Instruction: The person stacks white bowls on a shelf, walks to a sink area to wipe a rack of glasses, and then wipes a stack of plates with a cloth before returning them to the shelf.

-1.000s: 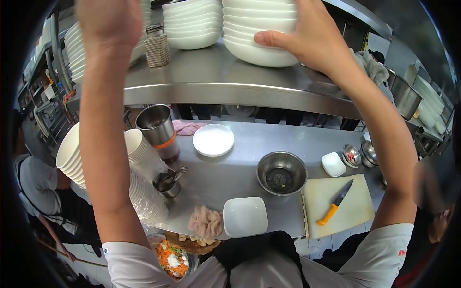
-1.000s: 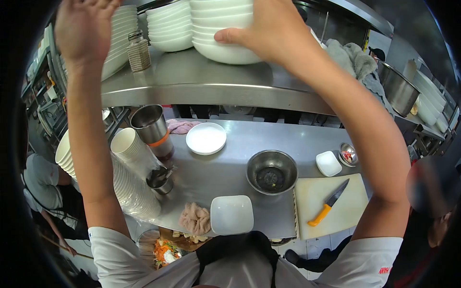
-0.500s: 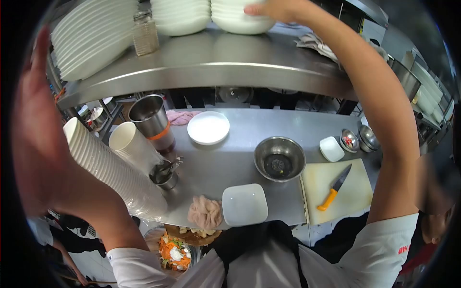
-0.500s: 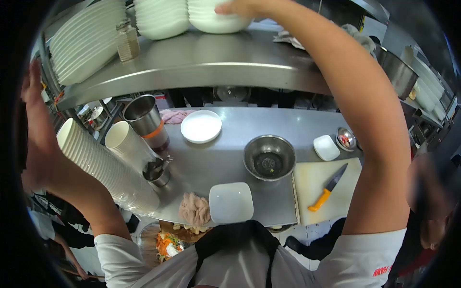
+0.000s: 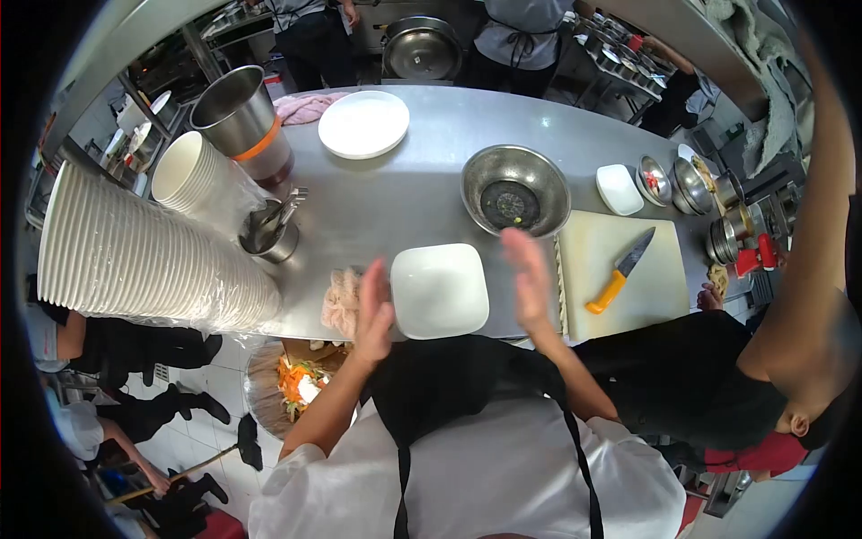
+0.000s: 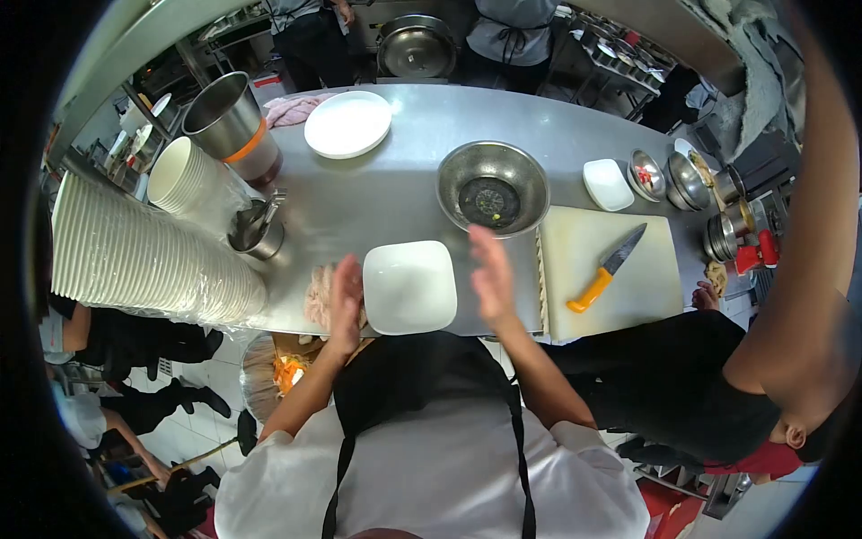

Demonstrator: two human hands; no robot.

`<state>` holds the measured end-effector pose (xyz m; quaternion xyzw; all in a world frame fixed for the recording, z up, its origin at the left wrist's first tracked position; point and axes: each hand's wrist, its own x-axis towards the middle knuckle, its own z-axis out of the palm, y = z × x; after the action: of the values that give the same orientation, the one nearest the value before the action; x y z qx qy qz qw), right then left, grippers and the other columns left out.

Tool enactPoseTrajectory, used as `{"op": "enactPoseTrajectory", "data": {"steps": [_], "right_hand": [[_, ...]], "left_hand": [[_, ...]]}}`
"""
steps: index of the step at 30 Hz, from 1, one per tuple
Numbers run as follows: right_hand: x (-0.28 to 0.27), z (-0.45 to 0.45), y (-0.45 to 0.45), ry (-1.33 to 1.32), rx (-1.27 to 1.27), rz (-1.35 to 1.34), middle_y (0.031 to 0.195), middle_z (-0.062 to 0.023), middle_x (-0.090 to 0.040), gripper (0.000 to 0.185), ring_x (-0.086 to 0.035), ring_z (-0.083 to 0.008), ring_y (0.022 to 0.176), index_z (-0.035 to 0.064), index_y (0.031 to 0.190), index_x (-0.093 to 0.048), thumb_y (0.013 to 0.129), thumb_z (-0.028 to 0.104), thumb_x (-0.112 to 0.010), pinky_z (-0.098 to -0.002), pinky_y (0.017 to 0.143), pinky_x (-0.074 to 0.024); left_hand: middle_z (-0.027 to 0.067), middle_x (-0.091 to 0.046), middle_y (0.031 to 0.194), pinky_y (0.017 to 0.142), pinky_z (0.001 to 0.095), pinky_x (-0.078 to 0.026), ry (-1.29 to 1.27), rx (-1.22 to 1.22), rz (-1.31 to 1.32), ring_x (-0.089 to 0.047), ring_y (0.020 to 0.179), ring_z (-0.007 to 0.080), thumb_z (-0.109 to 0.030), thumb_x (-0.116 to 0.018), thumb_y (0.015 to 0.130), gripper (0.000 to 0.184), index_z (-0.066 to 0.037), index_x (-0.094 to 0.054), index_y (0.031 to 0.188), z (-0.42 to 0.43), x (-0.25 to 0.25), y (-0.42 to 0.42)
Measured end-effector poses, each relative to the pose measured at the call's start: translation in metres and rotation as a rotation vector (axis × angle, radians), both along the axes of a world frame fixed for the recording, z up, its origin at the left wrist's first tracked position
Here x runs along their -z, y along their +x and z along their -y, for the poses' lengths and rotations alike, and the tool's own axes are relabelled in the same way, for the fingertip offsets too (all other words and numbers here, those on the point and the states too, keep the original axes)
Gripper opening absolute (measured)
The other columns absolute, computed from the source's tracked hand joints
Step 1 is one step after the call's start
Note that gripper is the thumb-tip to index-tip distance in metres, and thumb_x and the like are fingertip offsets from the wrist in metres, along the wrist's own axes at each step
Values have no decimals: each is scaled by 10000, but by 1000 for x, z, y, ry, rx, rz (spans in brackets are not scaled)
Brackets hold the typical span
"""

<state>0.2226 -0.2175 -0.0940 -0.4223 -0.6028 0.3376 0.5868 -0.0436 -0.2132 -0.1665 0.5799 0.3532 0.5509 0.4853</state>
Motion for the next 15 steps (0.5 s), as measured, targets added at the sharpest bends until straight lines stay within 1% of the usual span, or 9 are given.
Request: {"op": "enactPoseTrajectory", "data": {"steps": [1, 2, 4, 6, 8, 10, 11, 14, 15], "right_hand": [[51, 2, -2, -65, -84, 19, 1480, -221, -387, 709, -358, -297, 1389, -35, 1476, -336, 950, 406, -512, -408, 1140, -261], [84, 5, -6, -119, -166, 41, 1533, -220, -325, 759, -294, -305, 1440, -28, 1521, -266, 943, 397, -512, -396, 1169, -211], [87, 19, -29, -238, -247, -194, 1560, -214, -290, 838, -265, -309, 1454, -18, 1553, -158, 913, 389, -513, -387, 1187, -159], [91, 17, -34, -181, -249, -245, 1565, -209, -283, 877, -257, -293, 1458, -25, 1557, -109, 891, 384, -508, -388, 1187, -166], [102, 13, -41, -116, -205, -359, 1560, -212, -290, 860, -261, -293, 1458, -35, 1552, -120, 885, 365, -486, -384, 1186, -174], [103, 10, -45, -98, -240, -439, 1563, -204, -288, 914, -291, -286, 1449, -28, 1555, -85, 893, 421, -525, -395, 1186, -201], [103, 9, -46, -87, -222, -428, 1561, -201, -294, 910, -294, -293, 1448, -28, 1554, -91, 894, 437, -511, -403, 1185, -207], [96, 13, -52, -157, -192, -461, 1560, -197, -299, 910, -302, -297, 1444, -25, 1555, -97, 882, 426, -510, -408, 1183, -211], [89, 16, -57, -137, -197, -462, 1562, -216, -284, 893, -282, -284, 1449, -53, 1547, -113, 859, 361, -501, -387, 1186, -189]], "left_hand": [[185, -301, 1532, 1176, 429, -200, -12, 50, -64, -284, 1435, 311, -554, -602, 867, 944, 14, -214, 1515, 1, 17, 3], [186, -281, 1549, 1183, 424, -191, -11, 100, -128, -272, 1445, 316, -557, -606, 863, 986, 10, -167, 1540, 2, 22, 5], [196, -249, 1571, 1183, 415, -206, -103, 150, 177, -276, 1448, 310, -553, -622, 854, 1054, 10, -75, 1557, 10, 0, 22], [205, -272, 1556, 1170, 423, -243, -97, 100, 293, -299, 1436, 299, -559, -633, 845, 1077, 11, -61, 1557, 9, 5, 28], [206, -314, 1531, 1157, 418, -269, -98, 72, 339, -335, 1413, 296, -585, -648, 823, 1110, 10, -65, 1557, 10, 8, 32], [201, -337, 1512, 1150, 412, -285, -78, 129, 327, -360, 1397, 292, -600, -656, 804, 1122, 12, -87, 1553, 9, 11, 28], [198, -349, 1503, 1146, 409, -292, -77, 156, 324, -372, 1388, 290, -607, -660, 795, 1128, 13, -98, 1551, 7, 13, 28], [190, -364, 1485, 1143, 407, -299, -90, 136, 338, -389, 1372, 294, -606, -668, 772, 1118, -1, -134, 1546, 11, 8, 25], [188, -356, 1486, 1141, 413, -302, -94, 134, 343, -388, 1369, 299, -605, -677, 758, 1120, -11, -145, 1544, 14, 1, 22]]}}
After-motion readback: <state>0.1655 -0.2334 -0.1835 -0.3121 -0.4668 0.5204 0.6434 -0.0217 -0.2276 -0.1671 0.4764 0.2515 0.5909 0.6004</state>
